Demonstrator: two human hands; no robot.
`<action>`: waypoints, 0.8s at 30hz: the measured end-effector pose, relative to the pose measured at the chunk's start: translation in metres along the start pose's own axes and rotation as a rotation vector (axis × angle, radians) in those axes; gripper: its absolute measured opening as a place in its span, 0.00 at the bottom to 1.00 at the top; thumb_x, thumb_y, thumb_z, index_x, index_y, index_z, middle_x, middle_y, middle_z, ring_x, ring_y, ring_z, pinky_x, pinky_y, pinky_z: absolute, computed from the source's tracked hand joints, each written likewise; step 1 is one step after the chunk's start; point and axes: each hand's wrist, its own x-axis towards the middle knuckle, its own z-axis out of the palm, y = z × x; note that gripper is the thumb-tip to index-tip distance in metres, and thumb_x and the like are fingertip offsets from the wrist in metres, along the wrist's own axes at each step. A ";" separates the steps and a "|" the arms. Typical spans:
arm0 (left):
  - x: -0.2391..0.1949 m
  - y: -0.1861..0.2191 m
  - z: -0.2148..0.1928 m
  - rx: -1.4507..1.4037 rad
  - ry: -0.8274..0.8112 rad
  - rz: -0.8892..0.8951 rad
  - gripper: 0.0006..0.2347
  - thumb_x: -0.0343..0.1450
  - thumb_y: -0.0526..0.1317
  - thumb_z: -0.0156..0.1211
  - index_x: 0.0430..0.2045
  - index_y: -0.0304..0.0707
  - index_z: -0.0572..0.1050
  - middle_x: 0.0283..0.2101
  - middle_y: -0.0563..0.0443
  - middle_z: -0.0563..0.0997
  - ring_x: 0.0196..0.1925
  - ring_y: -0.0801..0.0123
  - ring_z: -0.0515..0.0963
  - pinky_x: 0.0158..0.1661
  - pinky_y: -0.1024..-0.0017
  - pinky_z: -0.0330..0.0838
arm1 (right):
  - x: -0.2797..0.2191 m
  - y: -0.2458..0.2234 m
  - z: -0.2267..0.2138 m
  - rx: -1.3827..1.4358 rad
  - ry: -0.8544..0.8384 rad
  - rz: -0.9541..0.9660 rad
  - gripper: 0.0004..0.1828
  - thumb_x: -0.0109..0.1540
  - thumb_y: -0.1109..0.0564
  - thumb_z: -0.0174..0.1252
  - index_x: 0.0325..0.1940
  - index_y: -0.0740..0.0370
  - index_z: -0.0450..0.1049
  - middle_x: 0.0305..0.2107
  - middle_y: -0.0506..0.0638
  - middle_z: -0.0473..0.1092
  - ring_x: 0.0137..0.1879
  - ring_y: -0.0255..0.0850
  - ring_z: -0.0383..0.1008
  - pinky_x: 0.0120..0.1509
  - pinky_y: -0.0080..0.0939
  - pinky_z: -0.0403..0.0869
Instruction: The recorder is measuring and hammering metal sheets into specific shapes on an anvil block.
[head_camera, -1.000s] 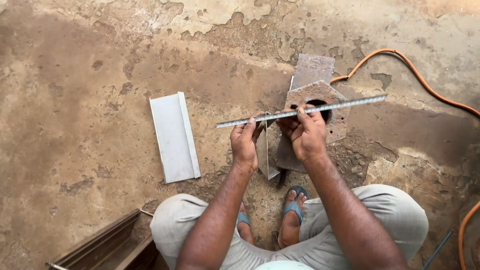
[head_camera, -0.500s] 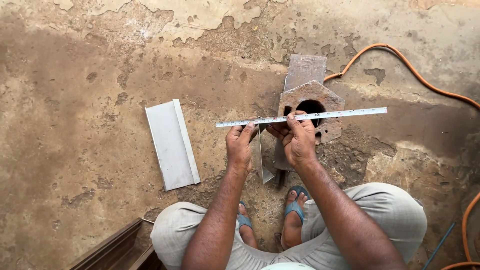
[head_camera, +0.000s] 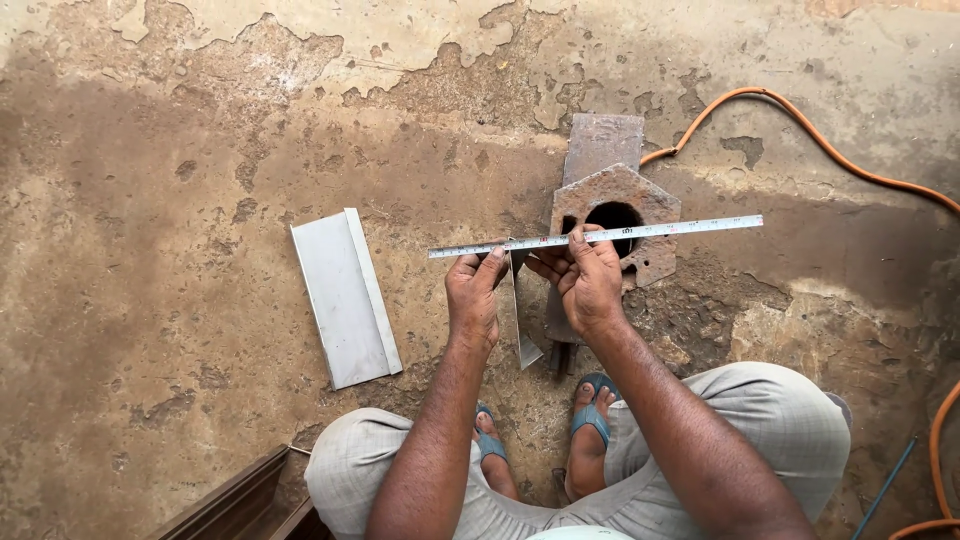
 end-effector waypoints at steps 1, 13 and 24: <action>0.001 -0.001 -0.001 0.000 0.001 0.000 0.05 0.74 0.34 0.63 0.39 0.32 0.79 0.35 0.50 0.82 0.39 0.73 0.81 0.46 0.73 0.78 | 0.000 0.000 0.001 -0.003 0.009 0.006 0.08 0.74 0.53 0.45 0.51 0.58 0.61 0.37 0.55 0.74 0.47 0.48 0.81 0.55 0.59 0.84; 0.001 0.001 0.000 0.014 0.013 -0.010 0.04 0.73 0.34 0.64 0.37 0.32 0.78 0.35 0.50 0.81 0.38 0.72 0.80 0.45 0.72 0.78 | 0.001 -0.001 0.000 -0.007 0.017 0.025 0.09 0.74 0.52 0.43 0.52 0.58 0.59 0.38 0.57 0.74 0.48 0.49 0.81 0.55 0.59 0.84; 0.000 0.005 0.003 0.039 0.019 -0.025 0.05 0.73 0.36 0.64 0.37 0.31 0.78 0.34 0.49 0.82 0.39 0.72 0.81 0.46 0.71 0.79 | 0.002 -0.001 0.000 -0.020 0.035 0.041 0.10 0.74 0.51 0.44 0.53 0.59 0.59 0.38 0.57 0.74 0.47 0.48 0.81 0.55 0.58 0.84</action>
